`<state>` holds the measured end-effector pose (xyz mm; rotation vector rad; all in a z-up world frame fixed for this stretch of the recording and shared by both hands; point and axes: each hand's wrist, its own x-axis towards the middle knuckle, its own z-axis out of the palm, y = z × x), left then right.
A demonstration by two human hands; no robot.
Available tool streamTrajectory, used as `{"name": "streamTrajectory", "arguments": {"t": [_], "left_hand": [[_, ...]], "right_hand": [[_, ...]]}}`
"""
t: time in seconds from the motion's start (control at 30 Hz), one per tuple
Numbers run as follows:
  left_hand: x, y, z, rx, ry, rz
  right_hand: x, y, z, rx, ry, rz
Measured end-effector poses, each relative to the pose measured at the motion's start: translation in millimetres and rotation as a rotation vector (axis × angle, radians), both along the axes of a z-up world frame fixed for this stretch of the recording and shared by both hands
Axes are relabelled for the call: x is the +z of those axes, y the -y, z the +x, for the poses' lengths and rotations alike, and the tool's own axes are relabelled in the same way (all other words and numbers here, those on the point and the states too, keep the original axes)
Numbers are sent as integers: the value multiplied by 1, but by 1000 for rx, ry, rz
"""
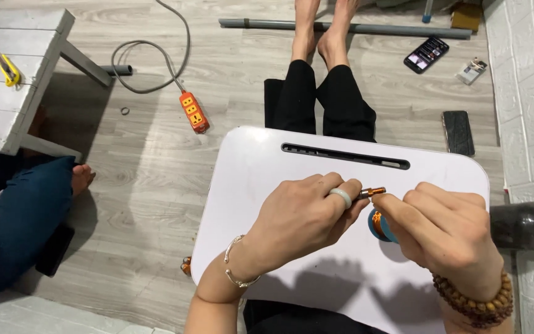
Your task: Manually winding thin copper wire around the slots of a small motor armature.
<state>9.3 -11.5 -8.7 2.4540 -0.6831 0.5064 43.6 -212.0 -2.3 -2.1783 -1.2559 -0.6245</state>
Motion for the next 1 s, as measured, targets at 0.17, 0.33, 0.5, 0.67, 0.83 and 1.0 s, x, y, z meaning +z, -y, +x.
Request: {"name": "streamTrajectory", "arguments": {"t": [0.17,0.33,0.5,0.67,0.83,1.0], "left_hand": [[-3,2,1,-35,-17,61],[0,1,-1,-50,-10,82],[2,2,-4,-55,19,47],[3,2,-6,-81,56,29],[4,1,-10,-129,132,38],[5,1,-12,-127,176,17]], "right_hand": [[1,2,6,40,-36,-15],[-2,2,9,58,-122,53],[-1,1,11,79,-152,77],[1,3,11,77,-223,84],[1,8,15,127,-474,143],[-4,7,18,130,-645,247]]}}
